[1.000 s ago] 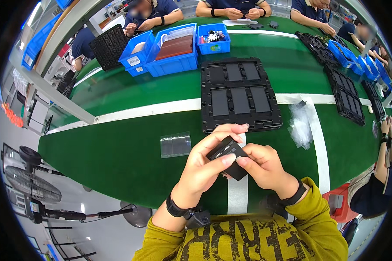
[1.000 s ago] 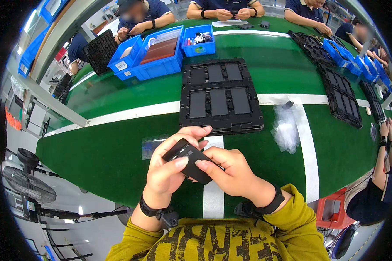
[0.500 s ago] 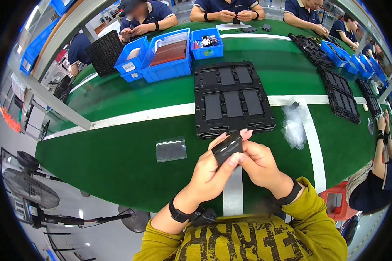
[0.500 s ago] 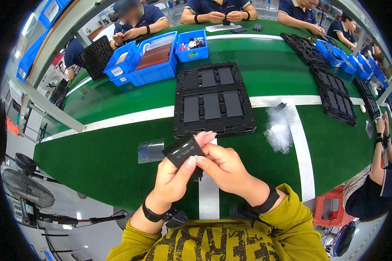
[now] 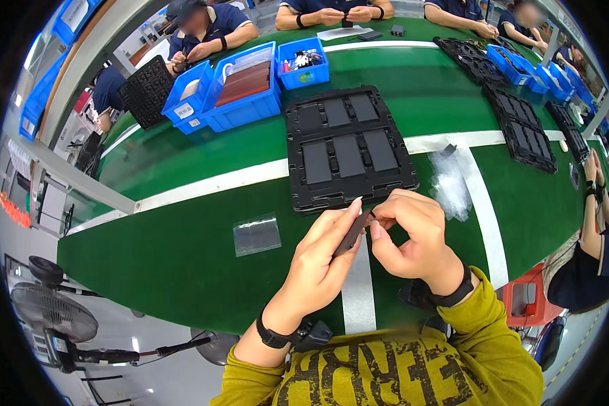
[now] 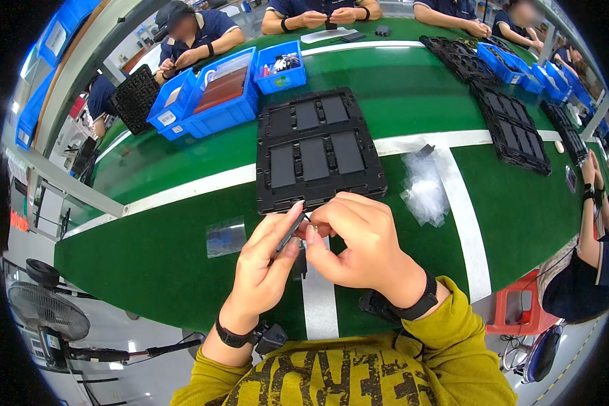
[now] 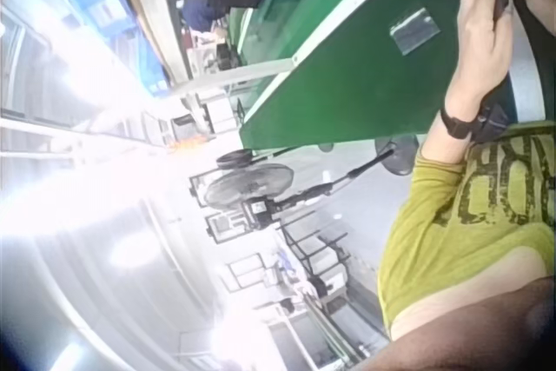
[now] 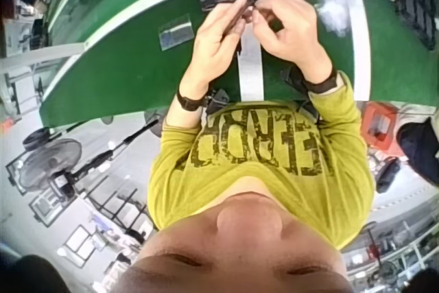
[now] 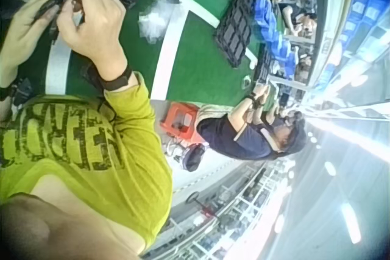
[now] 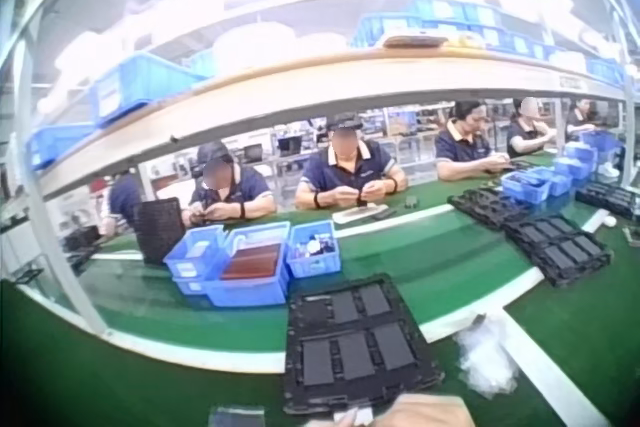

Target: Manually assembling and inspecting small electronic components on a production line.

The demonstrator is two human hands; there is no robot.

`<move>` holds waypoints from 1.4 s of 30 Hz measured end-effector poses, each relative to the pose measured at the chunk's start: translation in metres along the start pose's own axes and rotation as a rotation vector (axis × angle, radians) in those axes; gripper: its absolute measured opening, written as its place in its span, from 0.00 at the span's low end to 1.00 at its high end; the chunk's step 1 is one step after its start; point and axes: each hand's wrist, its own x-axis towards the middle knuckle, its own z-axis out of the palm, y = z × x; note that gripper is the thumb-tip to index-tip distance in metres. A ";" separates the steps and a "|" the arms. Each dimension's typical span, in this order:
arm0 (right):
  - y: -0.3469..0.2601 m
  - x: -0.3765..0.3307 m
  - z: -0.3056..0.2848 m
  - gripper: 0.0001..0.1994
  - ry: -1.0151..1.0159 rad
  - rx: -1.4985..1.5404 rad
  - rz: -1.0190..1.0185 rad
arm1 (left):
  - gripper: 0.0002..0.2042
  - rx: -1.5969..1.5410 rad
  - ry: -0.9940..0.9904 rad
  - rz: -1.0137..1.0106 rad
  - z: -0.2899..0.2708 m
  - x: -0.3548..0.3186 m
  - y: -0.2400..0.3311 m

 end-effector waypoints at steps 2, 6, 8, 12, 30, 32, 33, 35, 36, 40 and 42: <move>0.000 0.000 0.000 0.05 0.007 0.007 0.009 | 0.26 0.000 -0.007 -0.017 0.001 0.000 -0.001; 0.001 -0.001 0.000 0.05 0.016 -0.029 -0.006 | 0.26 0.016 -0.024 -0.010 0.002 -0.001 -0.001; 0.001 -0.001 0.000 0.05 0.020 -0.048 -0.011 | 0.26 0.015 -0.034 -0.016 0.002 -0.001 -0.001; -0.001 -0.001 0.000 0.06 0.031 -0.032 0.003 | 0.26 0.012 -0.014 -0.016 0.004 0.000 -0.001; 0.004 -0.001 0.004 0.06 -0.045 -0.157 -0.001 | 0.27 0.172 0.025 -0.019 0.013 0.000 -0.006; 0.004 0.000 0.003 0.06 -0.066 -0.195 -0.026 | 0.27 0.206 0.062 -0.025 0.015 -0.001 -0.008; 0.002 0.000 0.001 0.05 -0.119 -0.206 -0.037 | 0.27 0.199 0.067 -0.041 0.015 -0.002 -0.008; 0.000 0.000 0.000 0.05 -0.175 -0.216 -0.055 | 0.24 0.153 0.036 -0.126 0.010 -0.003 -0.004; -0.002 0.001 0.001 0.04 -0.132 -0.116 -0.074 | 0.24 0.156 0.043 -0.124 0.009 -0.002 -0.006; 0.005 -0.006 0.003 0.04 -0.125 -0.006 0.058 | 0.18 -0.474 0.114 -0.223 0.011 -0.004 -0.008; 0.000 -0.013 0.006 0.05 -0.272 0.158 0.192 | 0.20 -0.873 0.134 -0.287 0.013 -0.002 -0.005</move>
